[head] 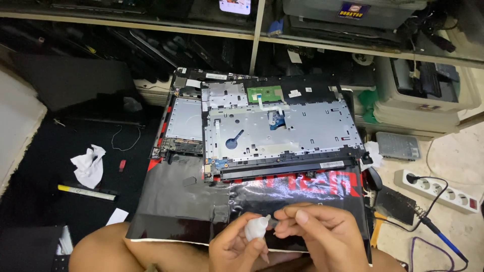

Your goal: Applying adhesive to the internal frame and components of a laptop during a repair.

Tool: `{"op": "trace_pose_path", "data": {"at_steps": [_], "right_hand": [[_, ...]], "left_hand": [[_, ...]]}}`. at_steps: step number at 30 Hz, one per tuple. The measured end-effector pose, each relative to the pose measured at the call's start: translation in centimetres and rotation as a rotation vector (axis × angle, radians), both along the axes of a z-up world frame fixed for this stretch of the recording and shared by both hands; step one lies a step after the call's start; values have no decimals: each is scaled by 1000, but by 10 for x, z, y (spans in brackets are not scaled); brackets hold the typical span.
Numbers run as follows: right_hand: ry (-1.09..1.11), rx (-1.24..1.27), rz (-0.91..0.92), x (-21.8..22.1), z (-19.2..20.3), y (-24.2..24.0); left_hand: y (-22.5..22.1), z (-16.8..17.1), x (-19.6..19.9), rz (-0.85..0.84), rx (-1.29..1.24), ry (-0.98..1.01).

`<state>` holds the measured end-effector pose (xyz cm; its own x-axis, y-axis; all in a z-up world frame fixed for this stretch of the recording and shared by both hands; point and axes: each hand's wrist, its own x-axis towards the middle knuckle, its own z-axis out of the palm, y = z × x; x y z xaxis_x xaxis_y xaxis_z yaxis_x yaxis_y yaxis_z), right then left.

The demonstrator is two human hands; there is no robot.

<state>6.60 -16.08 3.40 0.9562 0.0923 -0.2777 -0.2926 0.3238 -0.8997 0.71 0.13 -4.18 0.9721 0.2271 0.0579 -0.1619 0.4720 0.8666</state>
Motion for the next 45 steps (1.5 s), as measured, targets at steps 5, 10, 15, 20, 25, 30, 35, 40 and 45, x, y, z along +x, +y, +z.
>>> {"op": "trace_pose_path", "data": {"at_steps": [5, 10, 15, 20, 25, 30, 35, 40, 45], "right_hand": [[83, 75, -34, -6, 7, -2], [-152, 256, 142, -9, 3, -10], [-506, 235, 348, 1, 10, -10], [-490, 30, 189, -6, 12, -10], [-509, -278, 21, -9, 23, 5], [-506, -570, -188, -16, 39, 33], [-594, -607, -140, -7, 27, 22], [-585, -689, -178, 7, 29, -18], [-318, -941, -670, 31, 49, -95]], "left_hand": [[6, 14, -1, 3, 27, 68], [13, 30, 1, -80, 11, 83], [11, 8, -5, -149, -91, 2], [12, 17, -6, -184, -75, 121], [11, 10, -6, -220, -87, 106], [12, 19, -1, -308, -31, 122], [3, 1, 3, -198, -55, 61], [19, -3, 20, -194, -33, 321], [36, -6, 42, -120, 203, 211]]}}
